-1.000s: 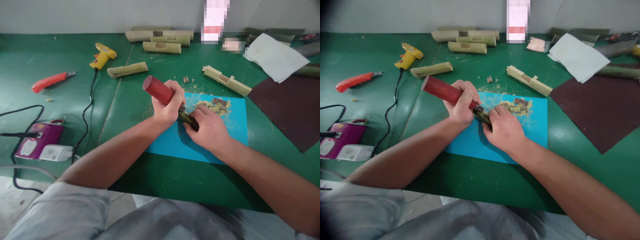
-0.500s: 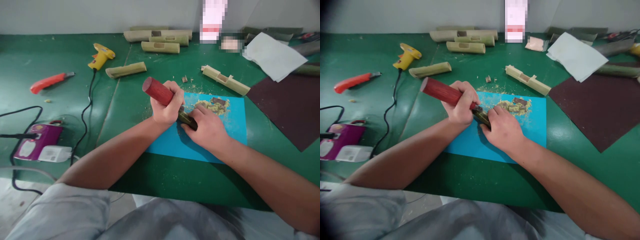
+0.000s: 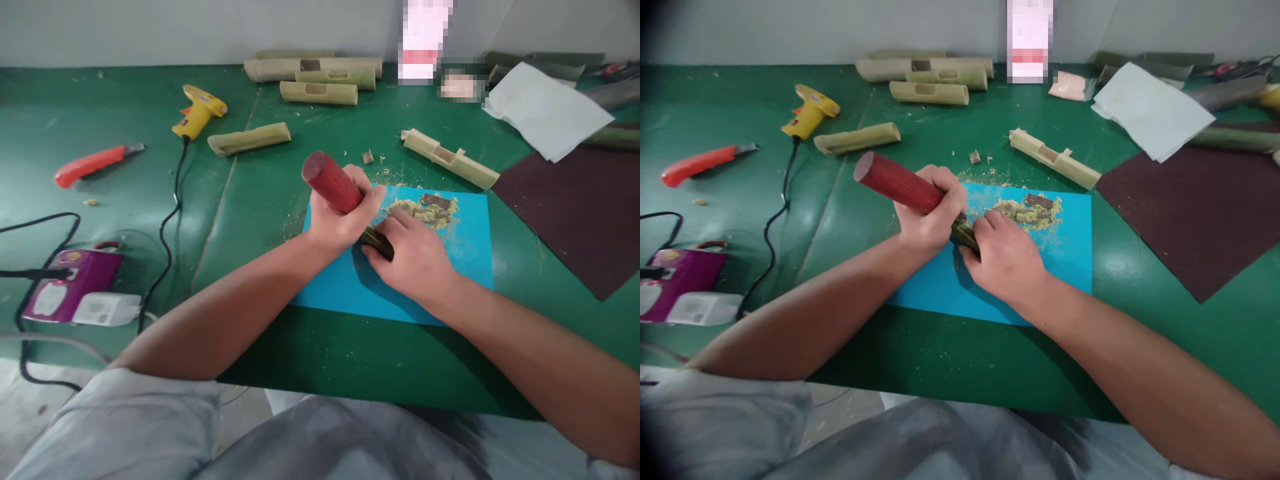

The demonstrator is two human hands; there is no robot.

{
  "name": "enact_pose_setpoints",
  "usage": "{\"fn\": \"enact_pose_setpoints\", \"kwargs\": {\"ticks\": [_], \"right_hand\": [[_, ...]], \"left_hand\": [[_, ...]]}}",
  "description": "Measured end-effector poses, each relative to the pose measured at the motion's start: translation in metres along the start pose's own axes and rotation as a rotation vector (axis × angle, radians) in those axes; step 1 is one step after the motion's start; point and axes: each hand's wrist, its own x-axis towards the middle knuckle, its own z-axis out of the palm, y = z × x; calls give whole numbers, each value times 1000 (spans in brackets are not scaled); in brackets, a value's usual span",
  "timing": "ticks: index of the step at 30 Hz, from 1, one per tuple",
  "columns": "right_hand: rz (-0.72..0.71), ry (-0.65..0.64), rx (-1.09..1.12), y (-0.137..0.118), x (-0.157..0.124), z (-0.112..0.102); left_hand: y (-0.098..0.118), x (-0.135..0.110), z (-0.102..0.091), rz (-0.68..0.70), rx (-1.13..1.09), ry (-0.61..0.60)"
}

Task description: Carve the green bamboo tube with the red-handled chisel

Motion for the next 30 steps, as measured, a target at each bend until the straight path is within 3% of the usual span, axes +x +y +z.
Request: {"fn": "enact_pose_setpoints", "kwargs": {"ticks": [10,15,19,30], "right_hand": [[40,-41,33,-1,2,-1],[23,-17,15,-1,1,0],[16,-9,1,-2,0,1],[-11,15,18,0,0,3]], "left_hand": [[-10,-2,-4,39,-89,43],[-7,1,1,-63,-163,198],[-4,1,5,-89,-133,151],[-7,-1,3,76,-29,64]]}}
